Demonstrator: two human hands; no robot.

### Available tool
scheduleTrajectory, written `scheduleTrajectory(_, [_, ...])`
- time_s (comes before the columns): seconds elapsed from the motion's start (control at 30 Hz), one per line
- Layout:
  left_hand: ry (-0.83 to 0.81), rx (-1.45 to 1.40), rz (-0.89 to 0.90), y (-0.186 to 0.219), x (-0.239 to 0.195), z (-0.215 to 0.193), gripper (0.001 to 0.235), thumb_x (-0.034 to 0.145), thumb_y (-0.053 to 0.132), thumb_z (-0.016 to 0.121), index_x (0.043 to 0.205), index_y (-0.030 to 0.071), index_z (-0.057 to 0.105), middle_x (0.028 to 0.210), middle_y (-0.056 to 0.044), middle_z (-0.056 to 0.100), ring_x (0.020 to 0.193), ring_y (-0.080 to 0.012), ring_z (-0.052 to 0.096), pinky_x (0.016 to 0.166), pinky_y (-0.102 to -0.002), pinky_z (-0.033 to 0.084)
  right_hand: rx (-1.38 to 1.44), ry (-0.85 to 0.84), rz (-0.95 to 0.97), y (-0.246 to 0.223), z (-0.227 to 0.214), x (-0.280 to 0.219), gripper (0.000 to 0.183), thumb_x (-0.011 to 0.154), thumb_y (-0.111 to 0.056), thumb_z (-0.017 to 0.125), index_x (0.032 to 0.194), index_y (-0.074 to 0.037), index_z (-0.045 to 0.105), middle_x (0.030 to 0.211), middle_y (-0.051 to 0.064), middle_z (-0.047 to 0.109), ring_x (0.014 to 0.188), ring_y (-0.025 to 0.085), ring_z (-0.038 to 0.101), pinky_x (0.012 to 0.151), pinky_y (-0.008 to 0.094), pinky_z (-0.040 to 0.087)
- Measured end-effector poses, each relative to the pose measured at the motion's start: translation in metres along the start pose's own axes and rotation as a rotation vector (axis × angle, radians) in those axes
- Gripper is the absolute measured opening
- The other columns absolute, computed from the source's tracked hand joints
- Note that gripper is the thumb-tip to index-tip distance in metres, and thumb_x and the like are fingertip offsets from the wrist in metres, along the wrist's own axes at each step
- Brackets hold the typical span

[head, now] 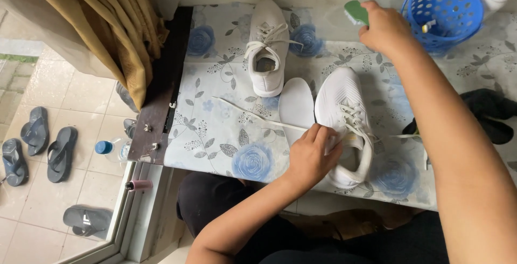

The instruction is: The person cleans a white sneaker using a green brush and a cloth. They scrub the sole and upper, wipe the shoe, remove the insole, and then scrub the inside of the shoe.

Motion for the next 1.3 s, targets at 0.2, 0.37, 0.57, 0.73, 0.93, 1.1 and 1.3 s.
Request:
scheduleTrajectory(0.2, [0.026, -0.011, 0.047, 0.004, 0.003, -0.006, 0.019, 0.079, 0.022, 0.066, 0.084, 0.011, 0.052, 0.074, -0.003, 0.051, 0.056, -0.0208, 0.053, 0.039, -0.032, 0.036, -0.576, -0.053, 0.049, 0.017, 0.031, 0.06, 0.043, 0.077, -0.011, 0.048, 0.116, -0.025, 0.06, 0.102, 0.015, 0.062, 0.087, 0.037, 0.063, 0.068, 0.043, 0.051])
scheduleTrajectory(0.37, [0.062, 0.024, 0.129, 0.012, 0.006, -0.012, 0.015, 0.079, 0.015, 0.064, 0.078, 0.009, 0.05, 0.072, -0.005, 0.048, 0.053, -0.0211, 0.05, 0.04, -0.031, 0.036, -0.445, 0.042, 0.025, 0.031, 0.019, 0.067, 0.038, 0.084, -0.021, 0.045, 0.119, -0.029, 0.059, 0.101, 0.011, 0.064, 0.086, 0.037, 0.061, 0.065, 0.044, 0.048])
scheduleTrajectory(0.57, [0.032, 0.066, 0.158, 0.012, 0.003, -0.005, 0.016, 0.08, 0.011, 0.059, 0.077, 0.006, 0.044, 0.075, -0.007, 0.046, 0.052, -0.0234, 0.047, 0.04, -0.033, 0.035, -0.372, 0.413, -0.149, 0.04, 0.006, 0.04, 0.027, 0.091, -0.023, 0.046, 0.111, -0.019, 0.064, 0.081, 0.015, 0.062, 0.067, 0.037, 0.06, 0.045, 0.047, 0.046])
scheduleTrajectory(0.73, [0.01, 0.059, 0.16, 0.012, 0.006, -0.004, 0.016, 0.079, 0.01, 0.057, 0.075, 0.007, 0.042, 0.073, -0.006, 0.046, 0.051, -0.0214, 0.045, 0.04, -0.031, 0.034, -0.302, 0.305, -0.073, 0.038, 0.004, 0.011, 0.027, 0.095, -0.022, 0.042, 0.113, -0.015, 0.06, 0.078, 0.013, 0.065, 0.066, 0.036, 0.062, 0.047, 0.047, 0.046])
scheduleTrajectory(0.93, [-0.031, 0.012, 0.109, 0.005, 0.004, 0.002, 0.014, 0.08, 0.012, 0.055, 0.084, 0.005, 0.043, 0.07, -0.008, 0.048, 0.053, -0.0233, 0.047, 0.041, -0.033, 0.035, -0.258, 0.4, -0.148, 0.04, 0.004, -0.01, 0.024, 0.096, -0.021, 0.044, 0.112, -0.01, 0.059, 0.072, 0.011, 0.063, 0.058, 0.032, 0.059, 0.042, 0.044, 0.044])
scheduleTrajectory(1.1, [-0.072, 0.053, 0.137, 0.007, 0.002, 0.006, 0.03, 0.079, 0.011, 0.056, 0.109, 0.011, 0.053, 0.084, -0.008, 0.051, 0.06, -0.023, 0.051, 0.045, -0.033, 0.041, -0.222, 0.514, -0.212, 0.041, 0.004, -0.024, 0.024, 0.095, -0.017, 0.047, 0.113, -0.008, 0.059, 0.081, 0.014, 0.065, 0.062, 0.036, 0.06, 0.046, 0.047, 0.044])
scheduleTrajectory(1.3, [-0.05, 0.048, 0.144, 0.009, 0.004, 0.002, 0.017, 0.079, 0.01, 0.056, 0.097, 0.011, 0.054, 0.081, -0.007, 0.049, 0.055, -0.0235, 0.049, 0.042, -0.033, 0.039, -0.299, 0.705, -0.341, 0.029, -0.005, -0.049, 0.021, 0.097, -0.016, 0.048, 0.114, -0.009, 0.058, 0.081, 0.013, 0.062, 0.055, 0.03, 0.058, 0.037, 0.041, 0.042])
Point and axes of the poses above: each hand's wrist, its own x-axis towards the middle knuckle, its own z-axis out of the palm, y = z × x, the point moved 8 cm from there along x, towards the middle knuckle
